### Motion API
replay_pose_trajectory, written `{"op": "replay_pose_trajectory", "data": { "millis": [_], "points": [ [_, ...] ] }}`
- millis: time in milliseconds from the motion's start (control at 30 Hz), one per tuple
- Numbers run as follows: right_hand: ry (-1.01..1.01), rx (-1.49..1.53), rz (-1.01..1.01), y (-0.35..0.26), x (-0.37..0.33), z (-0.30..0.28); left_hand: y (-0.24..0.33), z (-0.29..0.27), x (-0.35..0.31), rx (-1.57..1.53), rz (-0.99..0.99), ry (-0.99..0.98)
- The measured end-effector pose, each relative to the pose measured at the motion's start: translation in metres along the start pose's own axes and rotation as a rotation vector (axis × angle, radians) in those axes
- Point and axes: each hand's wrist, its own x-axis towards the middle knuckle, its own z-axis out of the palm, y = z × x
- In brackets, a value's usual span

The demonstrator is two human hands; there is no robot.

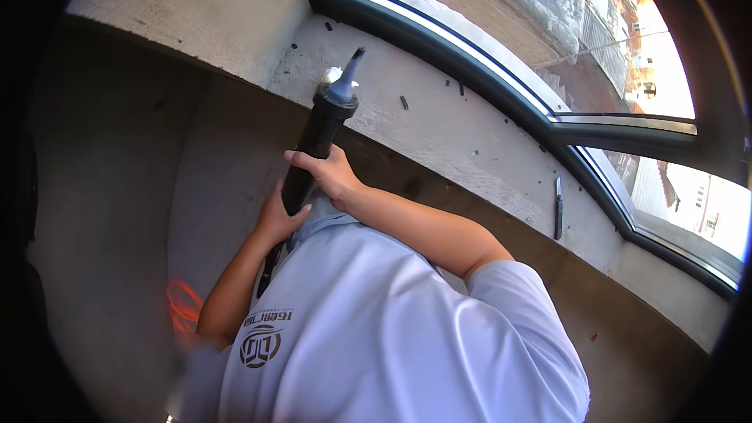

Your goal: The person loads a sealant tube into a caulking gun, cuts the nozzle tip with a utility knife, and applies sealant along the window frame. They wipe the nozzle with a cloth and continue applying sealant to the window frame.

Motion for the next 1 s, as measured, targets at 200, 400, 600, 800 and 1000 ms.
{"op": "replay_pose_trajectory", "data": {
  "millis": [200, 400, 600, 800, 1000],
  "points": [
    [-0.100, 0.168, 0.002, 0.018, 0.049, 0.018, -0.051, -0.059, -0.009, 0.012, -0.087, -0.192],
    [-0.024, 0.237, -0.022, 0.026, 0.065, 0.033, -0.059, -0.103, -0.003, 0.014, -0.116, -0.395],
    [0.090, 0.254, -0.013, 0.012, 0.073, 0.036, -0.053, -0.117, 0.025, -0.006, -0.126, -0.525],
    [0.138, 0.204, 0.074, 0.021, 0.081, 0.037, -0.049, -0.131, 0.030, -0.024, -0.239, -0.703],
    [0.114, 0.251, 0.056, 0.025, 0.083, 0.037, -0.048, -0.140, 0.030, 0.021, -0.285, -0.727]
  ]
}}
